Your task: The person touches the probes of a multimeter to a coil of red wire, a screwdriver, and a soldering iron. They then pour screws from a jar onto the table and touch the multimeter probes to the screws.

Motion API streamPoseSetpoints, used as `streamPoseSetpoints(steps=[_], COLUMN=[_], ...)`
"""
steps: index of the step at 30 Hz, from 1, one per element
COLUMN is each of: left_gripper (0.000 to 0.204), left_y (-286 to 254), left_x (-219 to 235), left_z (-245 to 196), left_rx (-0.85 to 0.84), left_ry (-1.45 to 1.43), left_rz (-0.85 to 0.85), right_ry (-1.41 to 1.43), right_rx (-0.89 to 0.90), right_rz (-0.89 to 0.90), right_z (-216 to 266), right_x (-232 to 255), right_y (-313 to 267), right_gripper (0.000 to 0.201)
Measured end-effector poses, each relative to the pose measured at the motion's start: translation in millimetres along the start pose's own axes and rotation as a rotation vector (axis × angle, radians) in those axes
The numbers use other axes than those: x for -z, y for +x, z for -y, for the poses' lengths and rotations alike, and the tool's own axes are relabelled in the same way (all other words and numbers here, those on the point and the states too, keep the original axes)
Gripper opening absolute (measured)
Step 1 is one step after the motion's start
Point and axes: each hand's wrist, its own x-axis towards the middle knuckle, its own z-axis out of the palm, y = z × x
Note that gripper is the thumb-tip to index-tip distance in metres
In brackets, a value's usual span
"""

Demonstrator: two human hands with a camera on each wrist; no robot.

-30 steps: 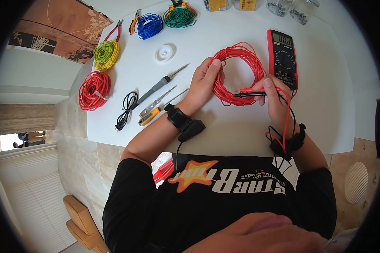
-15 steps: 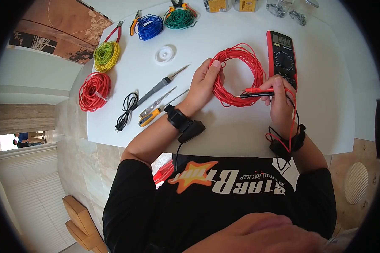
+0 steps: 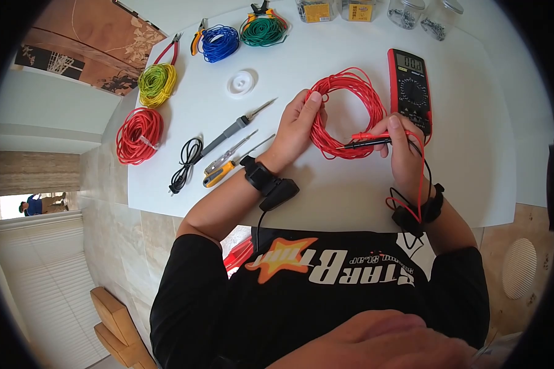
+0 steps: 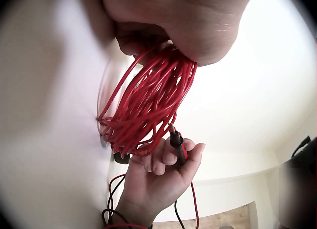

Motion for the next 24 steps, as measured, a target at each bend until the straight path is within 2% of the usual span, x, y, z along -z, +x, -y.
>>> streamPoseSetpoints(steps=[8,24], left_gripper=[0.037,0.036], left_y=[0,0], left_x=[1,-1], left_z=[0,-1], left_rx=[-0.001,-0.005], left_ry=[0.023,0.012], left_rz=[0.003,0.001], right_ry=[-0.046,-0.073], right_rx=[-0.110,-0.130], right_rz=[0.162,0.192], right_z=[10,17], right_x=[-1,-4], right_y=[2,1], right_gripper=[0.039,0.036])
